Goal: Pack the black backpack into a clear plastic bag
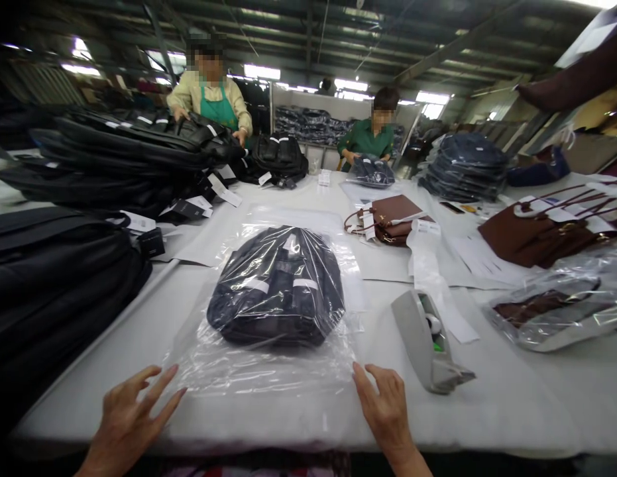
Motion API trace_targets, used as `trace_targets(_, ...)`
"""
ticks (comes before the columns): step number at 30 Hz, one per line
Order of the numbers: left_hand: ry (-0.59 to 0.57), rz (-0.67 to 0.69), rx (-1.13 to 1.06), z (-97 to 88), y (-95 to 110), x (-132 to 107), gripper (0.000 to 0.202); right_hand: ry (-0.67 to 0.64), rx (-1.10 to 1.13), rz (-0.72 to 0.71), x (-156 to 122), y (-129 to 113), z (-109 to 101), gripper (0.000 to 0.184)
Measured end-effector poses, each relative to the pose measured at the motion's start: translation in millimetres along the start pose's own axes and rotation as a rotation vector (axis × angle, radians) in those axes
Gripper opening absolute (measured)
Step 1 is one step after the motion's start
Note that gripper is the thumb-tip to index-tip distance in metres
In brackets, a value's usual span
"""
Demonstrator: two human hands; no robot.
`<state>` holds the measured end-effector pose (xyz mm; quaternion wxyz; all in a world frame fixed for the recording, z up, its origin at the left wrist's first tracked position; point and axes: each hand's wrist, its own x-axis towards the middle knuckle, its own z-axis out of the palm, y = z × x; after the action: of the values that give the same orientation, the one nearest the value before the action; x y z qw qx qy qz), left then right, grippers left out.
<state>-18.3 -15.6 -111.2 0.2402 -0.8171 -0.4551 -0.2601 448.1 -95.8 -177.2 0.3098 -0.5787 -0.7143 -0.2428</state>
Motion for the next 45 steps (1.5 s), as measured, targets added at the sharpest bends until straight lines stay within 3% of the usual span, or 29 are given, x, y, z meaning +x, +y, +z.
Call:
trace_targets(3, -0.121, 0.151, -0.189, 6.0, -2, 7, 0.046, -0.070, 0.115, -0.070, -1, 7, 2, 0.031)
trace_targets(6, -0.172, 0.172, -0.393, 12.4, -6, 2, 0.057, -0.049, 0.159, -0.054, -11, 15, 7, 0.034)
trace_targets(10, -0.213, 0.217, -0.437, 6.5, -8, -7, 0.049, -0.044, 0.134, -0.107, -25, 22, 2, 0.036)
trace_targets(12, -0.232, 0.271, -0.421, -4.5, -11, 3, 0.041, -0.103, 0.120, -0.171, -22, 27, -8, 0.035)
trace_targets(14, -0.180, 0.267, -0.416, -15.9, -18, 34, 0.041, -0.086, 0.127, -0.169, -2, 33, -20, 0.045)
trace_targets(17, -0.064, 0.191, -0.374, -17.6, -25, 115, 0.046, 0.066, 0.204, 0.013, 65, 32, -25, 0.045)
trace_targets(18, -0.096, 0.209, -0.358, -11.9, -23, 144, 0.049, 0.085, 0.258, 0.078, 93, 28, -21, 0.039)
trace_targets(20, -0.256, 0.351, -0.342, 7.2, -14, 192, 0.054, -0.031, 0.365, 0.121, 146, 13, -7, 0.037)
trace_targets(23, -0.568, 0.548, -0.385, 41.9, 9, 221, 0.059, -0.333, 0.403, -0.031, 194, -16, 20, 0.043)
trace_targets(25, -0.696, 0.626, -0.433, 60.9, 24, 216, 0.060, -0.502, 0.382, -0.151, 199, -31, 36, 0.046)
trace_targets(28, -0.732, 0.694, -0.484, 78.9, 34, 195, 0.060, -0.585, 0.327, -0.297, 182, -37, 53, 0.049)
trace_targets(36, -0.618, 0.790, -0.502, 94.1, 35, 172, 0.057, -0.399, 0.305, -0.476, 141, -20, 87, 0.076)
trace_targets(42, -0.542, 0.787, -0.463, 95.4, 40, 161, 0.048, -0.289, 0.423, -0.432, 127, -16, 101, 0.069)
trace_targets(45, -0.425, 0.890, -0.414, 92.9, 43, 157, 0.051, -0.266, 0.447, -0.425, 123, -13, 104, 0.071)
